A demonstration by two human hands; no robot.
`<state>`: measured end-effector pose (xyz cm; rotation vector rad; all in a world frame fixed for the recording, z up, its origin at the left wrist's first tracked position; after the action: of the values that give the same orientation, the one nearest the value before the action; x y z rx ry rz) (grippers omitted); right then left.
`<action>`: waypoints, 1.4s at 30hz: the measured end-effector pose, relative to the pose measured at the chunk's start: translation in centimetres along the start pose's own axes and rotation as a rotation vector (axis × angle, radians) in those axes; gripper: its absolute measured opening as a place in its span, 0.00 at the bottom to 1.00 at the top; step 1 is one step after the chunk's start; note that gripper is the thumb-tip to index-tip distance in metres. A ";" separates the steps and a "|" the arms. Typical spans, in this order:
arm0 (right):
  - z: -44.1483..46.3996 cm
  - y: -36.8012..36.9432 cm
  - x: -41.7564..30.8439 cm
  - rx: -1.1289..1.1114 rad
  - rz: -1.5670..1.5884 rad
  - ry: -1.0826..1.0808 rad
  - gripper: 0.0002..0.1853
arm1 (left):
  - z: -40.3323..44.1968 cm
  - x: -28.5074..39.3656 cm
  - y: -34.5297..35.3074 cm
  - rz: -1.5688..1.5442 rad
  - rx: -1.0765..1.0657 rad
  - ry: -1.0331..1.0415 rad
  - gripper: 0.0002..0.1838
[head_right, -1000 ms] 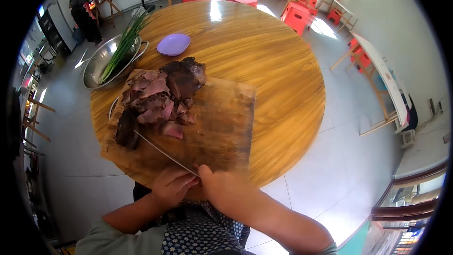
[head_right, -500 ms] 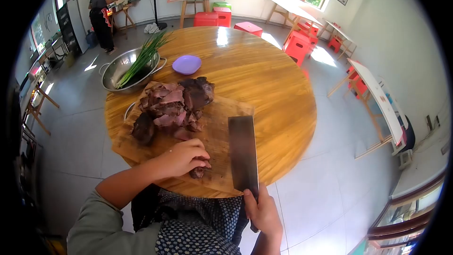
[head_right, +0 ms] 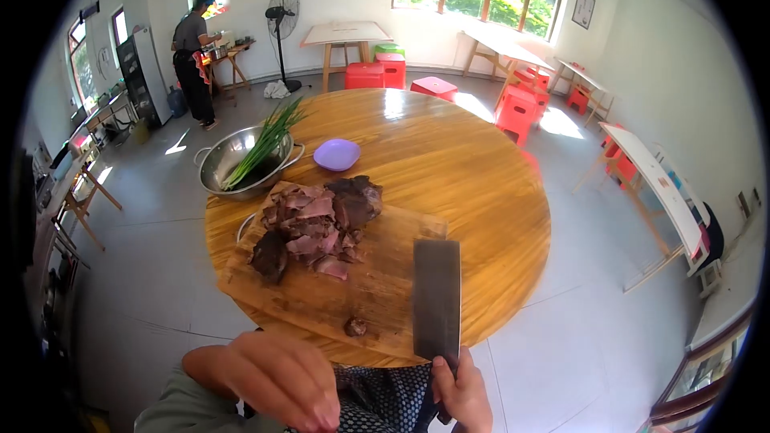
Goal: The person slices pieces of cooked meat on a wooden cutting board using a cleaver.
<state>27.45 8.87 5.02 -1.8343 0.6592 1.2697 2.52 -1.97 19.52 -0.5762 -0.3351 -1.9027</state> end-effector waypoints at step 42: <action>0.4 1.8 3.4 0.099 -0.020 -0.160 0.16 | -8.1 -17.7 -7.4 1.283 0.185 -0.637 0.19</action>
<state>27.06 8.33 1.22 -1.6368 0.6040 1.3311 -0.62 10.89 3.39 -0.9511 -0.3932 -0.4286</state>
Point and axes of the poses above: each hand's wrist, its own z-axis towards the middle knuckle, its own y-axis out of the palm, x = y × z, the point moved 2 cm from there along z, towards the middle knuckle, and after that the axes turned 7 degrees about -z, right-handed, at the moved point
